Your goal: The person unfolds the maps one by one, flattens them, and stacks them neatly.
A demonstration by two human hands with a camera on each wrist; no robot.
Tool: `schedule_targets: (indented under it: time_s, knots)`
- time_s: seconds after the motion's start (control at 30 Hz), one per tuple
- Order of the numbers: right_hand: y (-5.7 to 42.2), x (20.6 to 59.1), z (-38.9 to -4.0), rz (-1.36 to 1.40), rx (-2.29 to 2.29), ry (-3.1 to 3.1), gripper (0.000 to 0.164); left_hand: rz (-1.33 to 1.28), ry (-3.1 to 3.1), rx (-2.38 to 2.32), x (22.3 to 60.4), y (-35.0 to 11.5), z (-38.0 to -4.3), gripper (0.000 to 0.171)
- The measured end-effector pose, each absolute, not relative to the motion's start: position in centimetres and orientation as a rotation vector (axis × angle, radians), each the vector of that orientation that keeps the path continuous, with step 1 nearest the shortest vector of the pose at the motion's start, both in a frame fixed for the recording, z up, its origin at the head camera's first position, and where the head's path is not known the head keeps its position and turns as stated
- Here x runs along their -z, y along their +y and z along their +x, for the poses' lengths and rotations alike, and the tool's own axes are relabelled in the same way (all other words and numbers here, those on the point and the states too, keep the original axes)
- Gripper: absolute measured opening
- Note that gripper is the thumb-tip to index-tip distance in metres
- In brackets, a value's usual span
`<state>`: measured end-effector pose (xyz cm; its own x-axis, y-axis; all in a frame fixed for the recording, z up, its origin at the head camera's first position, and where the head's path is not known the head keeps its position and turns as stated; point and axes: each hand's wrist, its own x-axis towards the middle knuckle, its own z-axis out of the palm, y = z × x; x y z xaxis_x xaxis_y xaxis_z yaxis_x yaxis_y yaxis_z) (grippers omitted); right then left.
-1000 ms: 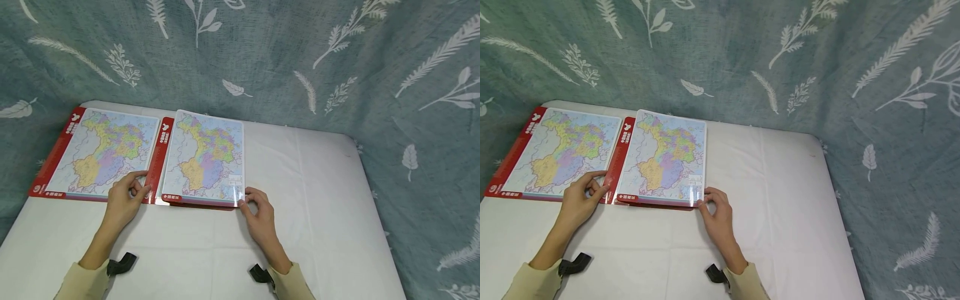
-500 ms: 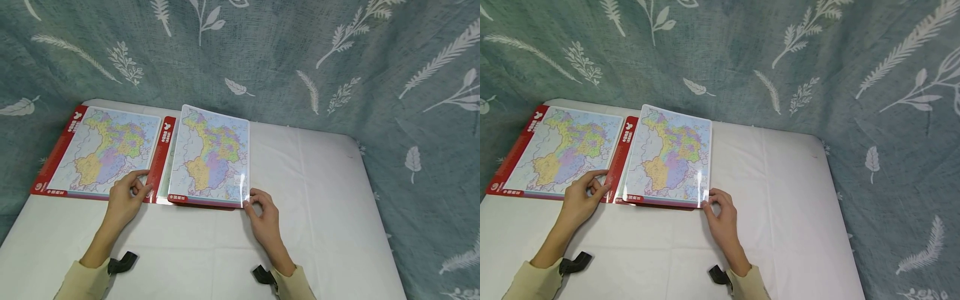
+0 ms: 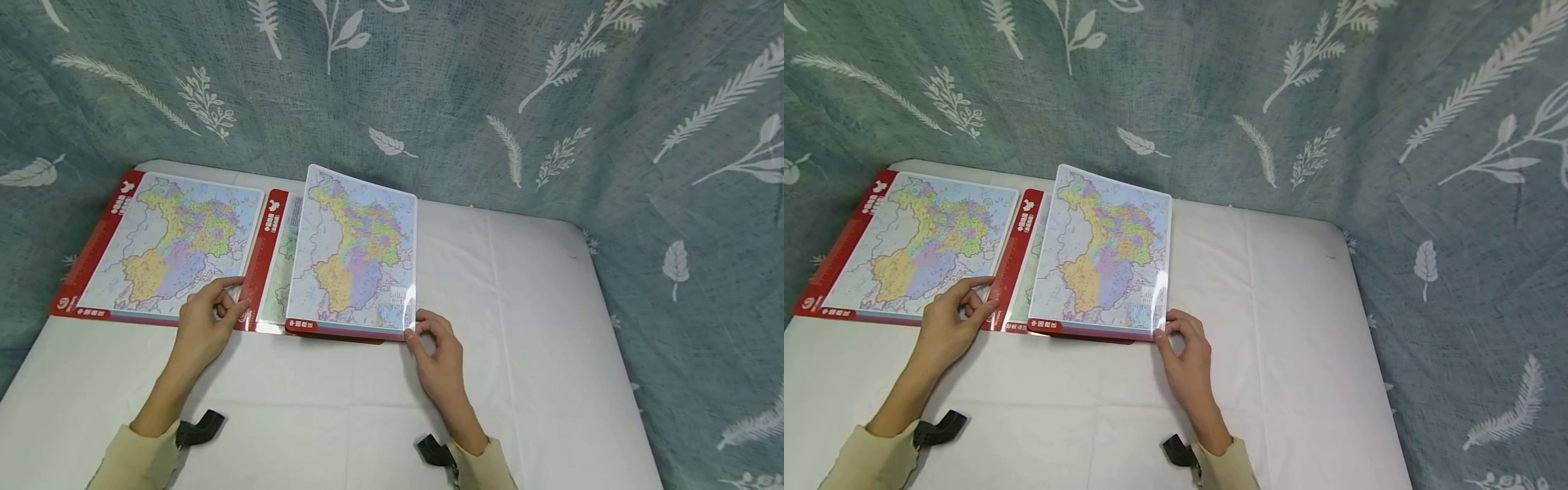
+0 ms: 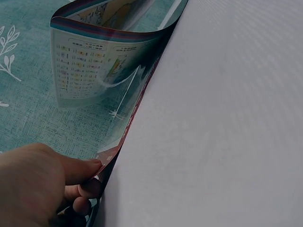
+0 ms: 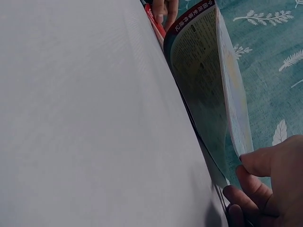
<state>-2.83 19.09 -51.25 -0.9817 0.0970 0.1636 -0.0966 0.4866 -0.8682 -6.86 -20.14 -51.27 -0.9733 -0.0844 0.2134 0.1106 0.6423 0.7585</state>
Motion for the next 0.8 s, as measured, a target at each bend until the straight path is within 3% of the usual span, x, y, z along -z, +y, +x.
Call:
schedule_targets:
  time_s: [0.8]
  knots:
    - [22.1, 51.0, -2.7, -0.100, -1.468, -2.492, 0.013, -0.018, -2.631, 1.255, 51.0, -20.2, -6.9, 0.039]
